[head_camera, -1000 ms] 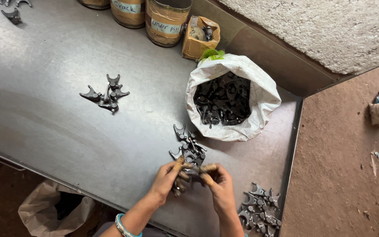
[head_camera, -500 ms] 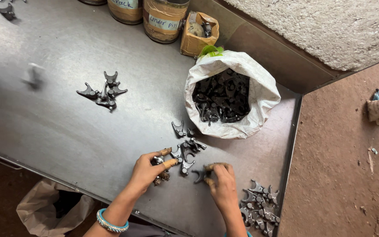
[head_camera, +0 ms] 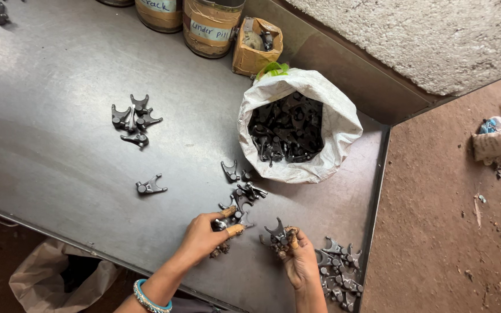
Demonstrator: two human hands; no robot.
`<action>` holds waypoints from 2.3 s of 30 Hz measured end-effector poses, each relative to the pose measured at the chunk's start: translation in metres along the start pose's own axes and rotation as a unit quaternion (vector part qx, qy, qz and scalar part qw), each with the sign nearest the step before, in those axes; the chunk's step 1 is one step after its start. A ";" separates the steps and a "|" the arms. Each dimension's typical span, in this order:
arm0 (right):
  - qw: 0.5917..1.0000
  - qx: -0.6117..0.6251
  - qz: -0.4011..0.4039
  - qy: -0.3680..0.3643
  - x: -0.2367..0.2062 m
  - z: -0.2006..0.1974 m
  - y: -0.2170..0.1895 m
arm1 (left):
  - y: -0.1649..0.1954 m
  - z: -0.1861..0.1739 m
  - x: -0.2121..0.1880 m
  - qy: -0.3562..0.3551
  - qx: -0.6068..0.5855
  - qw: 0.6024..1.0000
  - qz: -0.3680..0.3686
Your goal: The person sorts small metal parts by hand on a metal table, picking them up from a pile and placing them into a white sack. Another person wearing gloves is visible working at the same table in the background.
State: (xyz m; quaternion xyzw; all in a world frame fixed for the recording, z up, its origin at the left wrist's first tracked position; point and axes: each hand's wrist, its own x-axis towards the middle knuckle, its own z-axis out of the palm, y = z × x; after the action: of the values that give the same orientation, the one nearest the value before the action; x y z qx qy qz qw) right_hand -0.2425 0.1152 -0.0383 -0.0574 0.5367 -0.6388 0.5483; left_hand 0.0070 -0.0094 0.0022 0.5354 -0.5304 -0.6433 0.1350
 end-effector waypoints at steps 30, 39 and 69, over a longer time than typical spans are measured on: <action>0.645 -0.675 -0.324 -0.151 -0.052 0.063 0.006 | -0.014 -0.018 0.006 -0.158 -0.329 0.925 -0.109; 0.826 -0.475 -0.264 -0.151 -0.031 0.031 0.012 | -0.018 0.000 0.006 -0.203 -0.296 0.928 -0.102; 0.912 -0.356 -0.200 -0.049 0.000 0.050 0.024 | -0.018 -0.027 0.004 -0.139 -0.530 0.829 -0.116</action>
State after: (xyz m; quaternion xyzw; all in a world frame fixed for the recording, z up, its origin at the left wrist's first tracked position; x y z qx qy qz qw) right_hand -0.1935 0.0886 -0.0352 -0.3857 0.6782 -0.4981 0.3783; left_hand 0.0346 -0.0195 -0.0111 0.3441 -0.0553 -0.9040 0.2474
